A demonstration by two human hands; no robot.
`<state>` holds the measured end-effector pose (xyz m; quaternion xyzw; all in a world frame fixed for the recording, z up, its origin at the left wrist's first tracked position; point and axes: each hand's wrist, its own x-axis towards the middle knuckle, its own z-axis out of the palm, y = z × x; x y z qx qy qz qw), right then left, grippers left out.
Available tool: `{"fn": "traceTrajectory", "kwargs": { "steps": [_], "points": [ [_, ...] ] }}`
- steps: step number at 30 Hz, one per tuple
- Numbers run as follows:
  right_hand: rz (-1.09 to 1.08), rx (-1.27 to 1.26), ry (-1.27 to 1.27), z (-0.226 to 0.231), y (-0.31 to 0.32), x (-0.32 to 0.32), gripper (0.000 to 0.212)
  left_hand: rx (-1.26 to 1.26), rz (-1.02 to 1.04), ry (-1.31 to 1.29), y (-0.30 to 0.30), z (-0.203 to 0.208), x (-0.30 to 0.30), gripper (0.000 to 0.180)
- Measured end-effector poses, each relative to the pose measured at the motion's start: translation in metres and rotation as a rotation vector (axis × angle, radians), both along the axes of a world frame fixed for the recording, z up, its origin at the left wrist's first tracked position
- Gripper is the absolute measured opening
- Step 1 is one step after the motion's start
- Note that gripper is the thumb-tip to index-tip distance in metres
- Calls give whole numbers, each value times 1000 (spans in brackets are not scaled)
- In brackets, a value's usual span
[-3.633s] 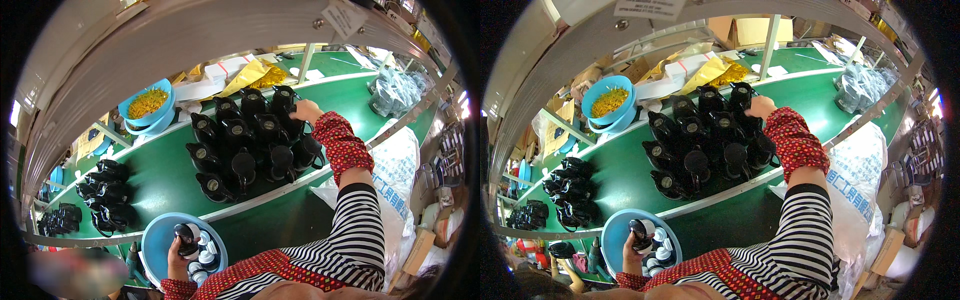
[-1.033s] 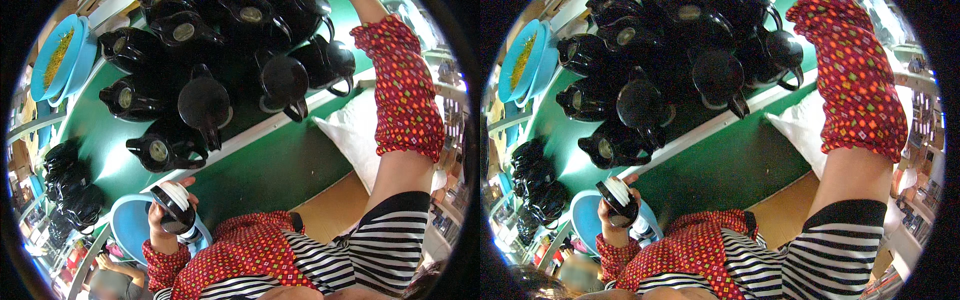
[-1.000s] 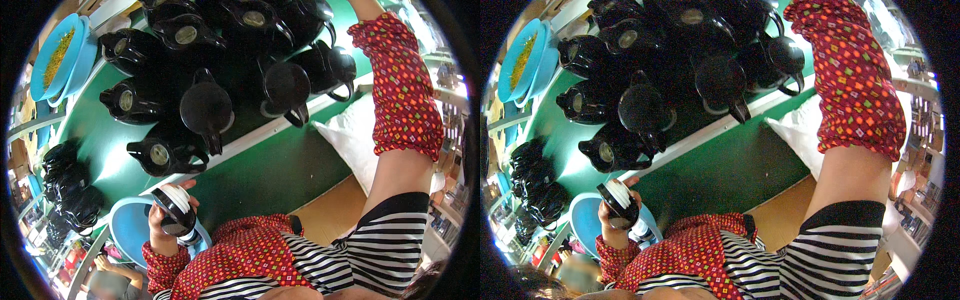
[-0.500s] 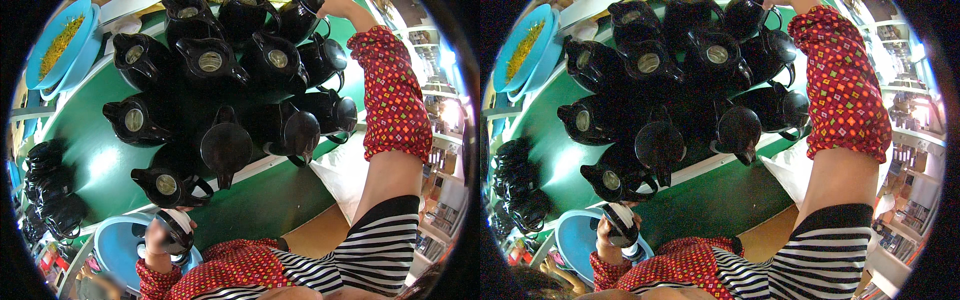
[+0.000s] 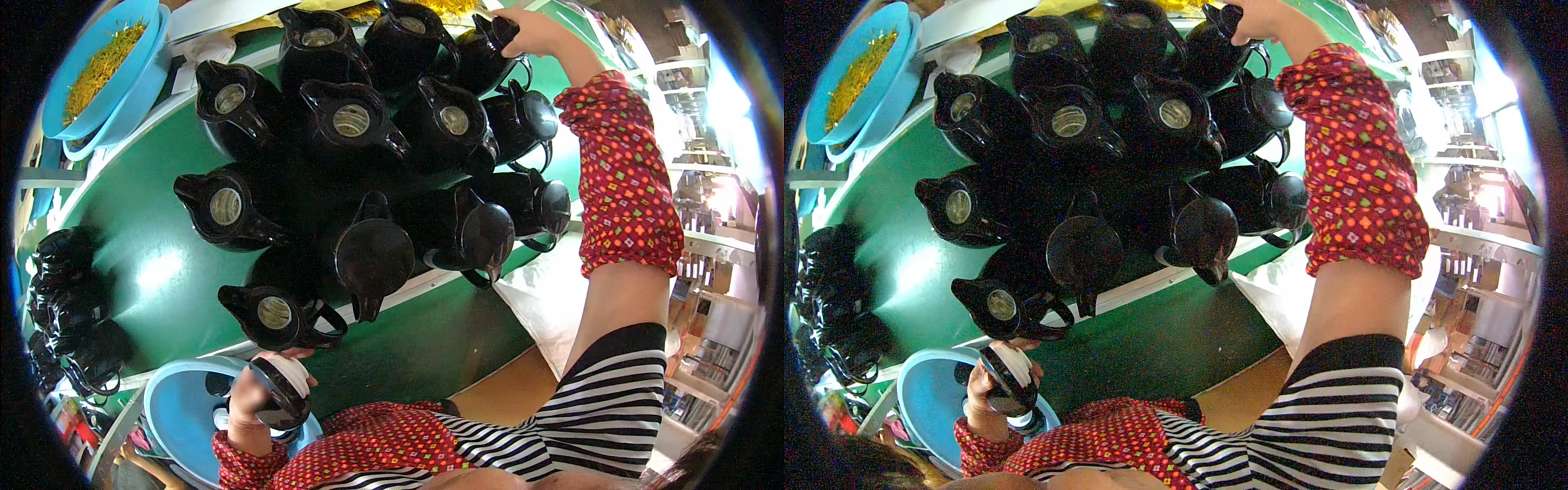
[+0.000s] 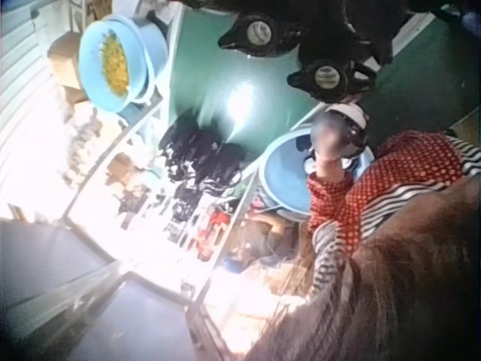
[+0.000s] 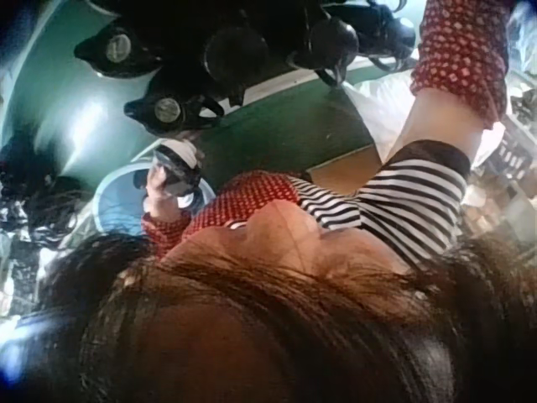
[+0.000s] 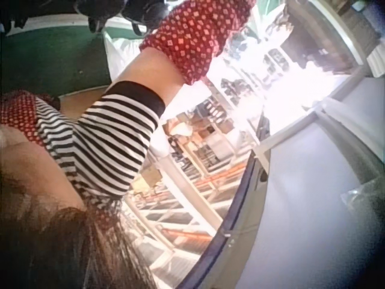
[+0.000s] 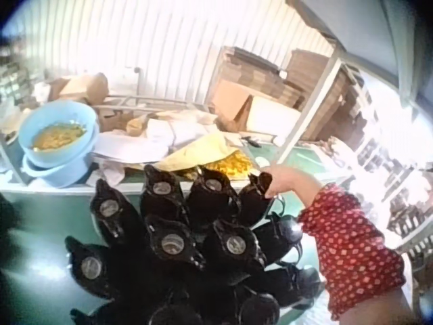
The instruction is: The person picks white lids from a blue basin and screws them onto black kettles arranged on a green workbench. They handle the kettles one at a time, placing each finished unit back on the bench. Another worker is visible nearby performing a similar task.
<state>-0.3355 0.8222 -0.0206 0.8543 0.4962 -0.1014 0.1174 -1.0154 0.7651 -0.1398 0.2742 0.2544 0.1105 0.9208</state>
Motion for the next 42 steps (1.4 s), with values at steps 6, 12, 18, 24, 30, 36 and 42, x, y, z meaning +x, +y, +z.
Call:
{"fn": "traceTrajectory", "kwargs": {
  "steps": [6, 12, 18, 24, 30, 36, 42],
  "points": [
    [-294, 113, -141, -11, 4, 20, 75, -78, 39, -4, -2, -3, -11, 67],
    [-37, 31, 78, 2, 6, -19, 65, -5, 27, -30, 4, 0, -18, 67],
    [-40, 162, -164, -17, -4, -20, 74, -20, 57, -51, 5, 7, -17, 62],
    [179, 182, 8, -17, -25, 4, 80, 23, 32, -78, 16, -1, -28, 67],
    [-275, 86, -396, -32, -2, -35, 101, -92, 240, -40, 25, 27, -4, 82],
    [-278, 24, -289, -22, 6, -35, 112, 31, 277, -23, 38, 46, 29, 78],
    [148, 244, -239, -54, -30, -9, 78, 37, 269, -72, 45, 55, 33, 79]
  ]
}}
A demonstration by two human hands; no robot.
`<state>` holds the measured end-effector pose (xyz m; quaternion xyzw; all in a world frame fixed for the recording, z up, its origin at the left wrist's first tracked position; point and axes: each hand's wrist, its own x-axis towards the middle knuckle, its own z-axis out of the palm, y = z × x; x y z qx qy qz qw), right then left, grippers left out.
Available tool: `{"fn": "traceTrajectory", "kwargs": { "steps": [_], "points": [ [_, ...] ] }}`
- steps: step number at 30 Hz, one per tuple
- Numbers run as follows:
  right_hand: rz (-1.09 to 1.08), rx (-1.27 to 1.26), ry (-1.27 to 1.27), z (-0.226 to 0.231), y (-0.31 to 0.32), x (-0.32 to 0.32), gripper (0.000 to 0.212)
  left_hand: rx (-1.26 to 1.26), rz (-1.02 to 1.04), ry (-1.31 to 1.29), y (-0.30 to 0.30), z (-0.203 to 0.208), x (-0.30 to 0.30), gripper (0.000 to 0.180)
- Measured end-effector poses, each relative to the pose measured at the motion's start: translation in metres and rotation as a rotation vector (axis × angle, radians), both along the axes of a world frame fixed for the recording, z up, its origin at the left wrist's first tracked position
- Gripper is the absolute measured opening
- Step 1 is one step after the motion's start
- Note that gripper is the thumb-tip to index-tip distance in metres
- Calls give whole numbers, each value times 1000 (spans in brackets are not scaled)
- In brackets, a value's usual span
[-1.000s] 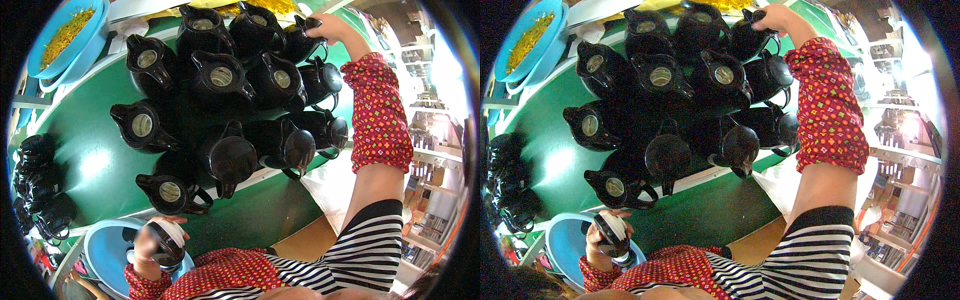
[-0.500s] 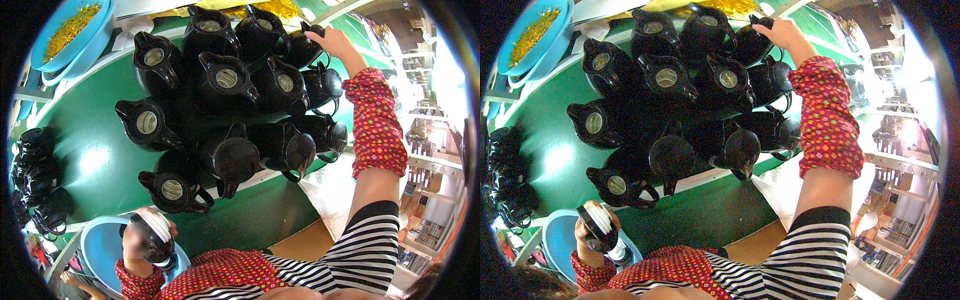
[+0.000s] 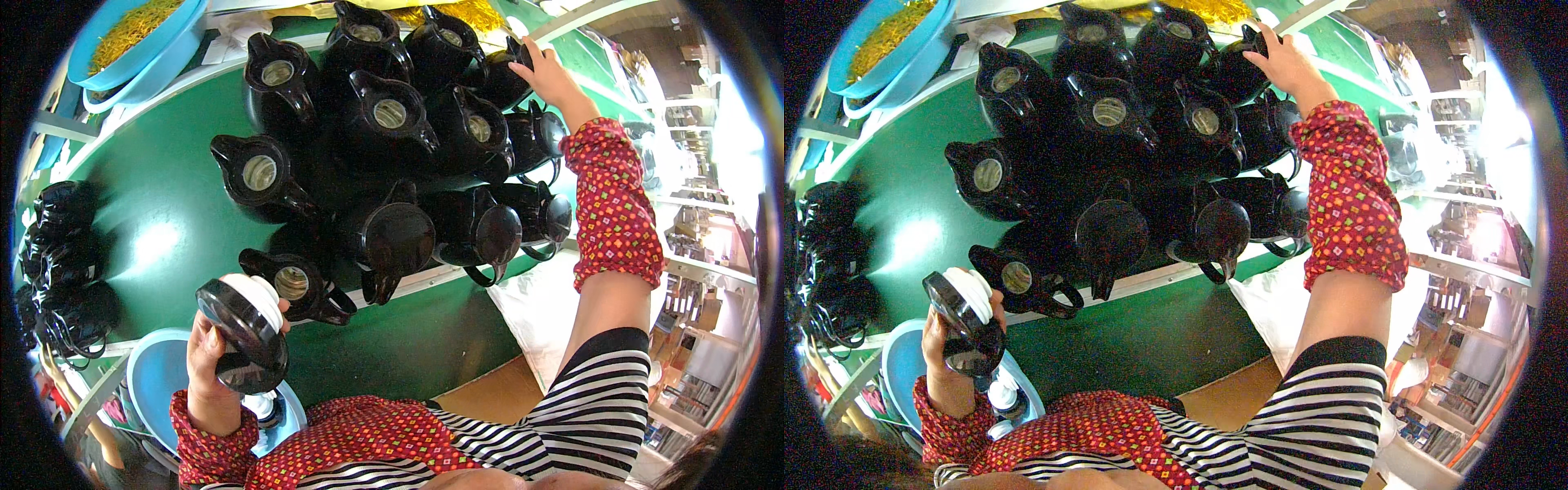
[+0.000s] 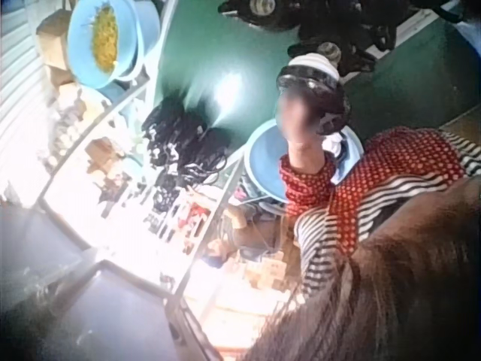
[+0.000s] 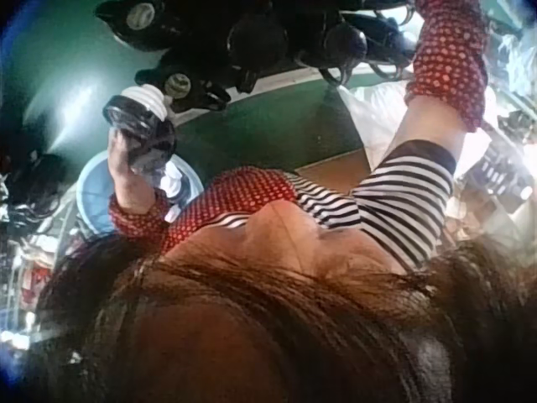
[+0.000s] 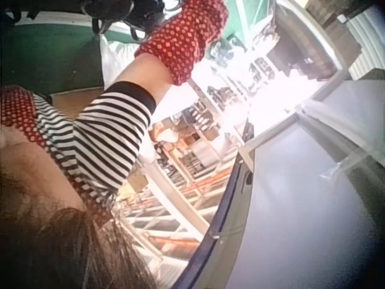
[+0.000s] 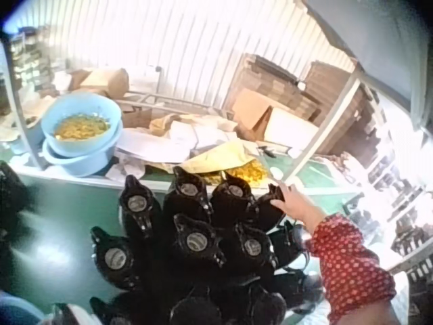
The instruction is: The person picks white lids from a blue basin and screws them onto black kettles arranged on a green workbench. They handle the kettles one at a time, placing each finished unit back on the bench. Another worker is visible nearby performing a similar task.
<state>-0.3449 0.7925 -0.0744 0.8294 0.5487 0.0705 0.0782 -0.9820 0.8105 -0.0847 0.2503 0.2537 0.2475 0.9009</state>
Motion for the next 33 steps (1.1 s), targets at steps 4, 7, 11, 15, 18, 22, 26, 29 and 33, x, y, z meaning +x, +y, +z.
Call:
{"fn": "traceTrajectory", "kwargs": {
  "steps": [4, 7, 11, 15, 18, 22, 26, 29, 33],
  "points": [
    [-122, -75, -231, -5, 16, -19, 71, 14, 7, -14, 5, 0, 7, 74],
    [-173, -18, -235, -8, 22, -21, 70, 69, 114, 63, 3, 0, 24, 68],
    [-301, -38, -183, -2, 18, -27, 81, 35, 98, 92, 5, 29, 71, 51],
    [126, 295, 181, 30, 24, -134, 76, 31, 92, 153, 6, 32, 87, 41],
    [785, 238, 630, 79, -16, -268, 90, 169, 0, 278, 3, 39, 98, 43],
    [828, 121, 669, 87, -67, -330, 91, 564, -140, 372, -9, 48, 115, 44],
    [827, 61, 517, 80, -84, -325, 90, 503, -244, 389, -16, 44, 120, 44],
    [803, -56, 491, 92, -87, -321, 91, 451, -275, 339, -22, 39, 124, 45],
    [642, 83, 314, 90, -75, -287, 84, 194, -295, 238, -21, 45, 125, 45]
  ]
}}
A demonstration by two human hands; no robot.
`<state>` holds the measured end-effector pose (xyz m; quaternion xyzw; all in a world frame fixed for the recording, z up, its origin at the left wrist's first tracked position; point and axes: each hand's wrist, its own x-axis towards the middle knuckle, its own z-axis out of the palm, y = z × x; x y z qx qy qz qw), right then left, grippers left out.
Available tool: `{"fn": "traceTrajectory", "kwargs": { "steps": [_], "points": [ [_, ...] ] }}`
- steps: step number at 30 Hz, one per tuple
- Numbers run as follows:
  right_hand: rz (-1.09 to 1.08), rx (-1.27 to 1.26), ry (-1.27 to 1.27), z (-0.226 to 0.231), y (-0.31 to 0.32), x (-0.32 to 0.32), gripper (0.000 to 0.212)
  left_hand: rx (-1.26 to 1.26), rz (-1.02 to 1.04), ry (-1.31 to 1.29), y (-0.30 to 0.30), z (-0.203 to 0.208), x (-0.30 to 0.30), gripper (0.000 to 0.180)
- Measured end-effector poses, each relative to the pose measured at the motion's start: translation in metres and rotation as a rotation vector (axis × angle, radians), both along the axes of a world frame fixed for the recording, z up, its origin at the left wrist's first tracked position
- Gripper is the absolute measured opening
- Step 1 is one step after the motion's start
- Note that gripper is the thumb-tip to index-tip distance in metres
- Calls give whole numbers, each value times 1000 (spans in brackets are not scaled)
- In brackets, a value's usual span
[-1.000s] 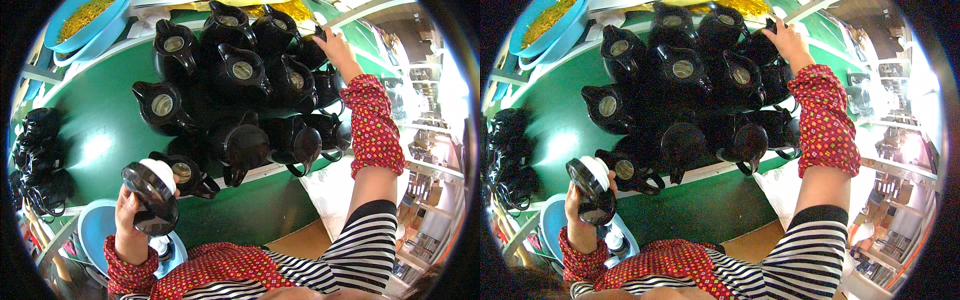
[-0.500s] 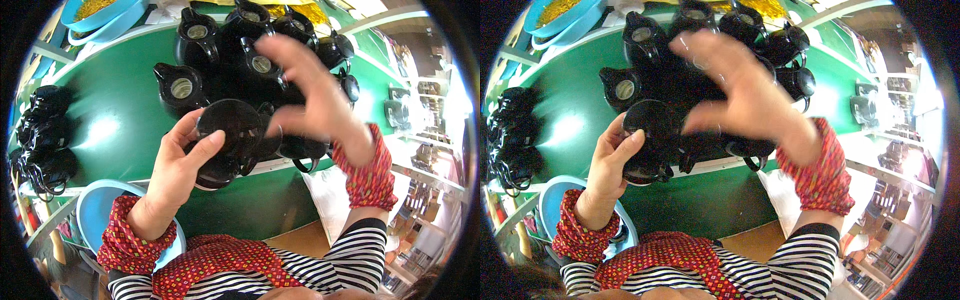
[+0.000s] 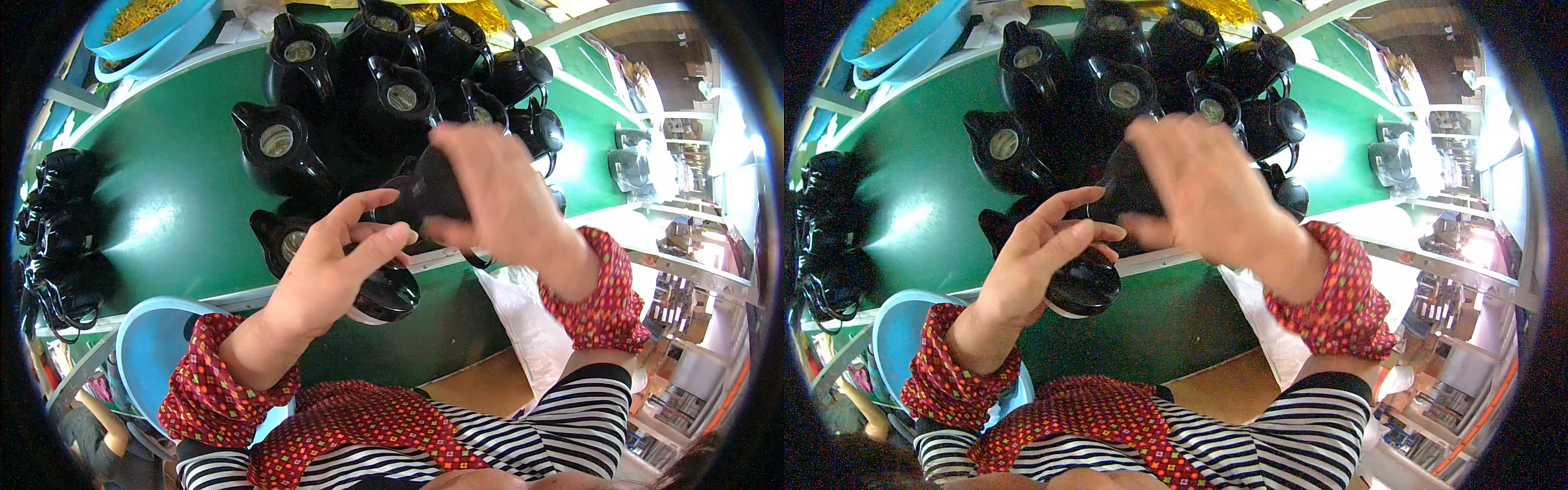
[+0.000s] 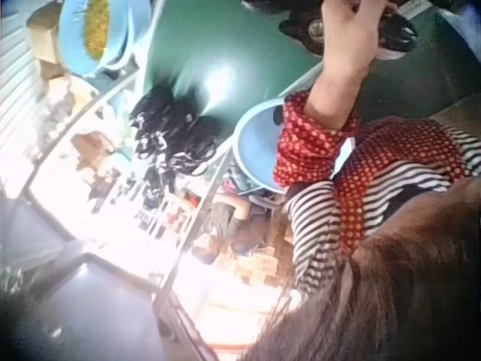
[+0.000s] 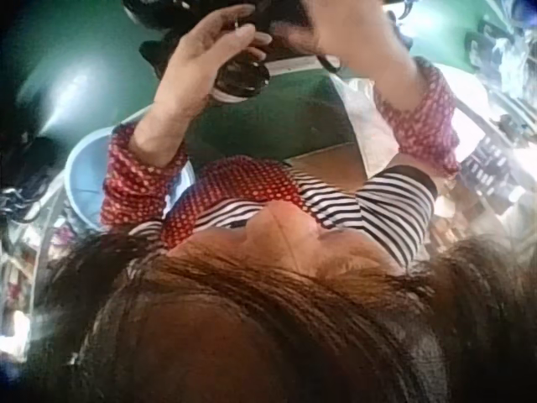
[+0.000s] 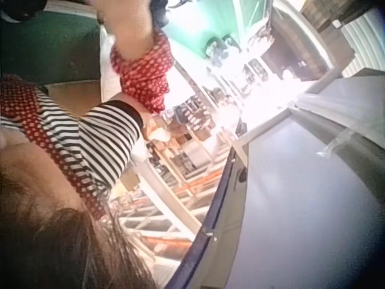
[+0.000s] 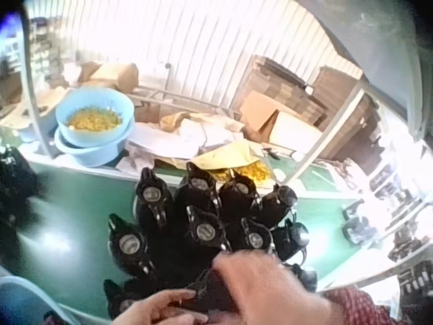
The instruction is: The person picks white lids from a blue basin and screws them onto black kettles arranged on a green workbench. They handle the kettles one at a time, placing each finished unit back on the bench. Another worker is visible nearby performing a similar task.
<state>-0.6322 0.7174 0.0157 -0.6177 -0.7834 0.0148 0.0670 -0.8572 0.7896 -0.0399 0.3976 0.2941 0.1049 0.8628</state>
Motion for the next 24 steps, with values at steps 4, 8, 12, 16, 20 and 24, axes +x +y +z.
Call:
{"fn": "traceTrajectory", "kwargs": {
  "steps": [4, 8, 12, 16, 20, 24],
  "points": [
    [-441, -41, 180, -30, 9, 89, 72, -321, -1, -13, 1, -6, -17, 53],
    [-425, -150, 139, -45, 14, 129, 70, -476, 67, -64, -9, -23, -47, 52],
    [-404, -298, 181, -34, 26, 134, 69, -469, 68, -193, -20, -39, -84, 55],
    [-184, -308, 45, -20, 33, 126, 77, -494, 1, -256, -26, -42, -113, 72],
    [-340, -409, -138, -17, 35, 122, 76, -482, 6, -224, -25, -34, -127, 80],
    [-835, -580, -248, 1, 54, 96, 94, -504, 49, -200, -25, -33, -137, 87]
  ]
}}
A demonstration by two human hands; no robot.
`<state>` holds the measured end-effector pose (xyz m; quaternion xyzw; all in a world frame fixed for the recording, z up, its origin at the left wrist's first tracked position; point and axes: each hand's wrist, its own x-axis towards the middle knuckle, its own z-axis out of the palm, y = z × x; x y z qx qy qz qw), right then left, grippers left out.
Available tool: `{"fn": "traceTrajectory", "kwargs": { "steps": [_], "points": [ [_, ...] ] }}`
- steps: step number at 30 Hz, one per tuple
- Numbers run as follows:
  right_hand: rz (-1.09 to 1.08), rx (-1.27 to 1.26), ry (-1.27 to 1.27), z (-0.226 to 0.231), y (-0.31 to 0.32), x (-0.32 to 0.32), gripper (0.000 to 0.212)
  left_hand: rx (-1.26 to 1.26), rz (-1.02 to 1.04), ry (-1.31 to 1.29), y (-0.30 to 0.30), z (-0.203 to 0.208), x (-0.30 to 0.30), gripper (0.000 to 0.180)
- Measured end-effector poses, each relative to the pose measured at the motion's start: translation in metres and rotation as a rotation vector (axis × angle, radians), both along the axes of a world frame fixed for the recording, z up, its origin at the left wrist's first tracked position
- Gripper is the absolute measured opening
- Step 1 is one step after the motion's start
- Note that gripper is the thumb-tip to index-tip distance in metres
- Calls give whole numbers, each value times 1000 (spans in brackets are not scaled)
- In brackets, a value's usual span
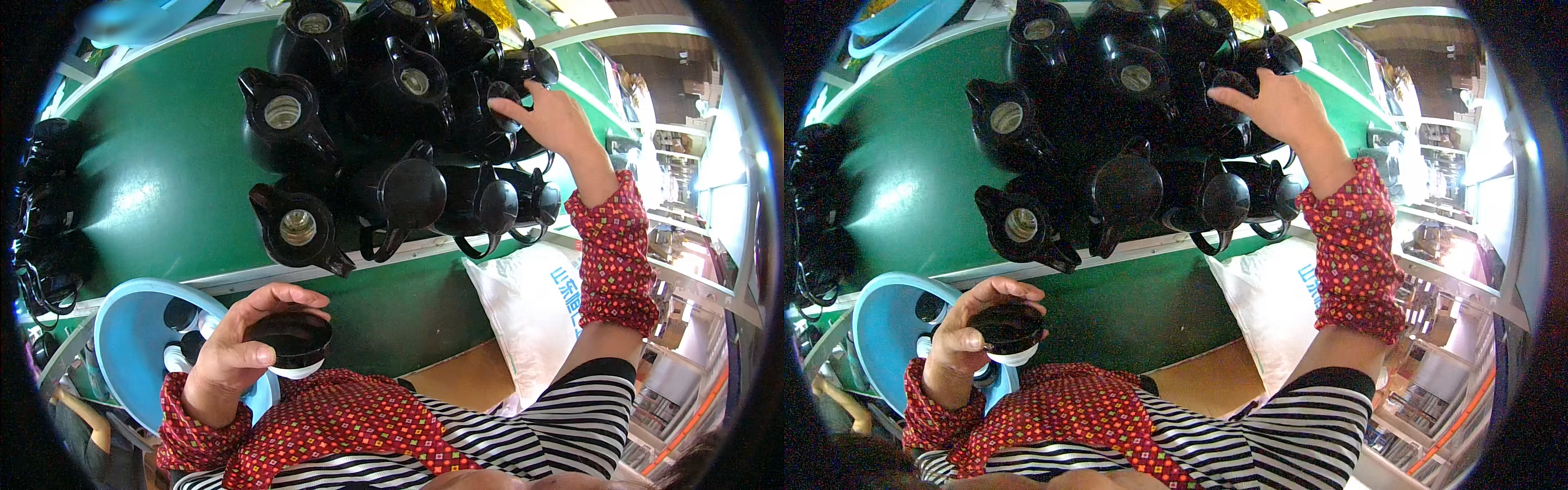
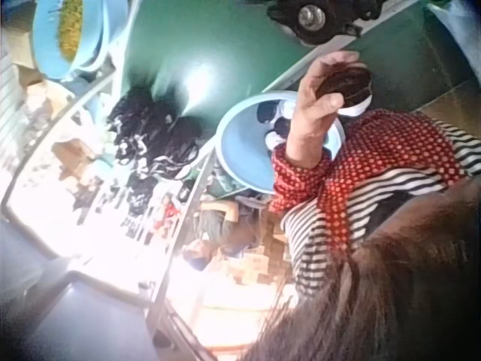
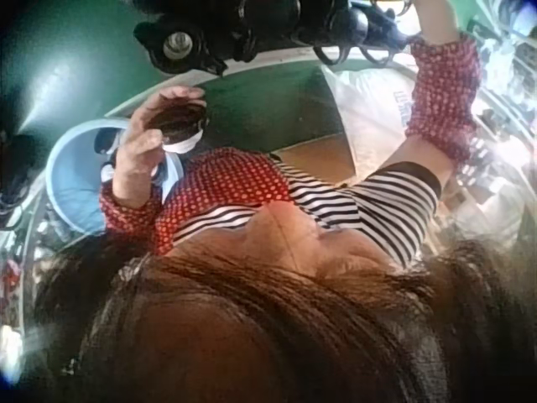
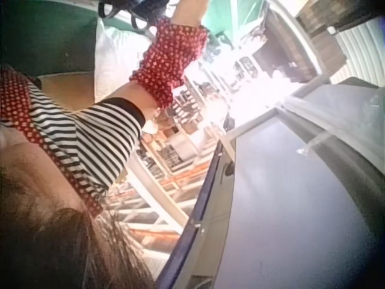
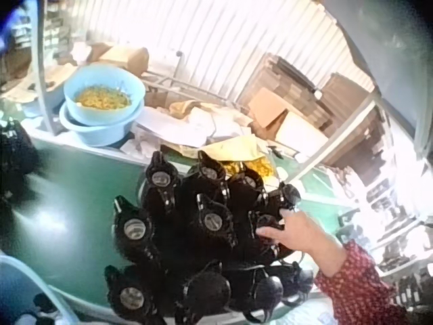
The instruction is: The person picks white lids from a blue basin and screws them onto black kettles arranged on a green workbench. They handle the kettles one at a time, placing each finished unit back on the bench. Another worker is visible nearby performing a similar task.
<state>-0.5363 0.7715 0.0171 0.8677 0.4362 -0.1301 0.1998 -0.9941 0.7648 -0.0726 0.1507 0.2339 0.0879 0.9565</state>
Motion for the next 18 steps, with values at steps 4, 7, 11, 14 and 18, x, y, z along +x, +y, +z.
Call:
{"fn": "traceTrajectory", "kwargs": {
  "steps": [4, 7, 11, 14, 18],
  "points": [
    [488, 149, 50, -16, -19, 13, 90, 24, 16, 10, -1, -1, -4, 89],
    [-39, -131, -51, -12, 9, 6, 86, 72, 20, 39, -2, -1, -5, 89],
    [381, 235, 80, -26, -21, 28, 82, 110, 25, 52, 1, 4, -7, 91],
    [421, 161, 179, -26, -23, 21, 81, 88, 50, 45, 1, 2, -6, 93],
    [279, 144, 168, -29, -17, 24, 71, 134, 76, 93, 1, -1, 1, 99]
  ]
}}
